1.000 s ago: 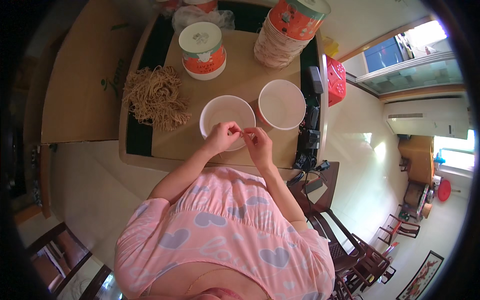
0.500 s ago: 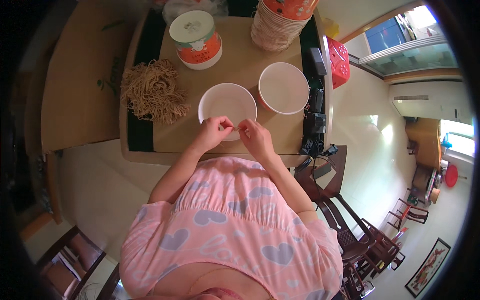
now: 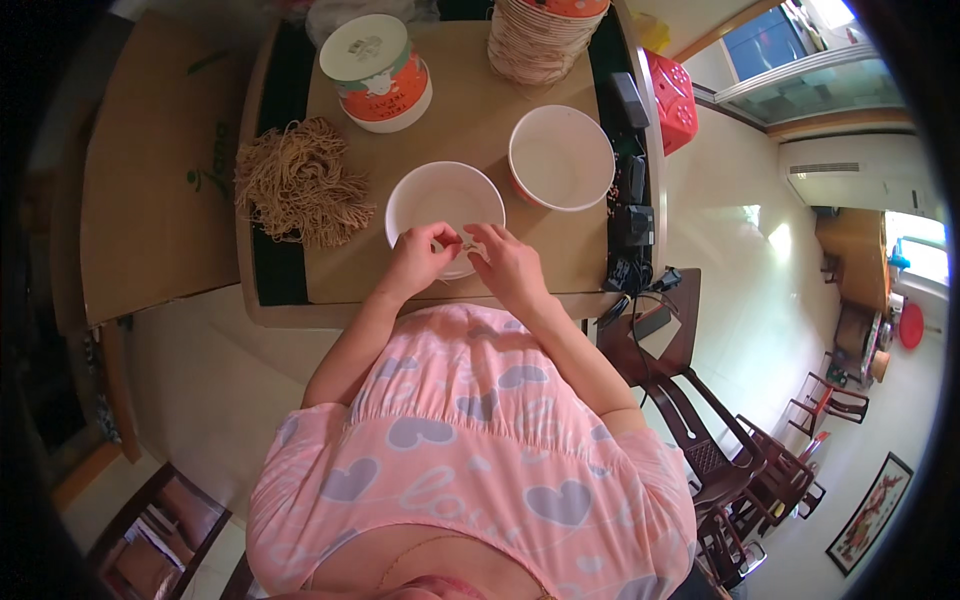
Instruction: Sorting paper bowls and securing them with rubber bands.
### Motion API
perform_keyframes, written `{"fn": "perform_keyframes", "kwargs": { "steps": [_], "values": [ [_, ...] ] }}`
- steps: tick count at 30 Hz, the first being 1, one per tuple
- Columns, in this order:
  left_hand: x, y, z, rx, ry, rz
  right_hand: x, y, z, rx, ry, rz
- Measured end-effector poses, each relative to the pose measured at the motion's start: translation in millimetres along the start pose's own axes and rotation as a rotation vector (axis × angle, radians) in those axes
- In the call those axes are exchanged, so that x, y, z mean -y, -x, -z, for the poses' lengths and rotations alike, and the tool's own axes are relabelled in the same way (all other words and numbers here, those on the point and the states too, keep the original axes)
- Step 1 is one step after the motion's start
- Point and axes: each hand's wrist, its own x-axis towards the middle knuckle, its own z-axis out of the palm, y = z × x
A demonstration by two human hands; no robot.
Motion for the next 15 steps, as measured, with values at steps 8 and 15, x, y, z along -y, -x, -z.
{"fn": "perform_keyframes", "kwargs": {
  "steps": [8,15],
  "values": [
    [4,0,0,-0.003,-0.012,-0.009,-12,-4,-10,0.037,0.032,-0.021],
    [8,0,0,-0.017,0.012,-0.013,-9,-6,-9,0.027,-0.026,-0.028]
  ]
}}
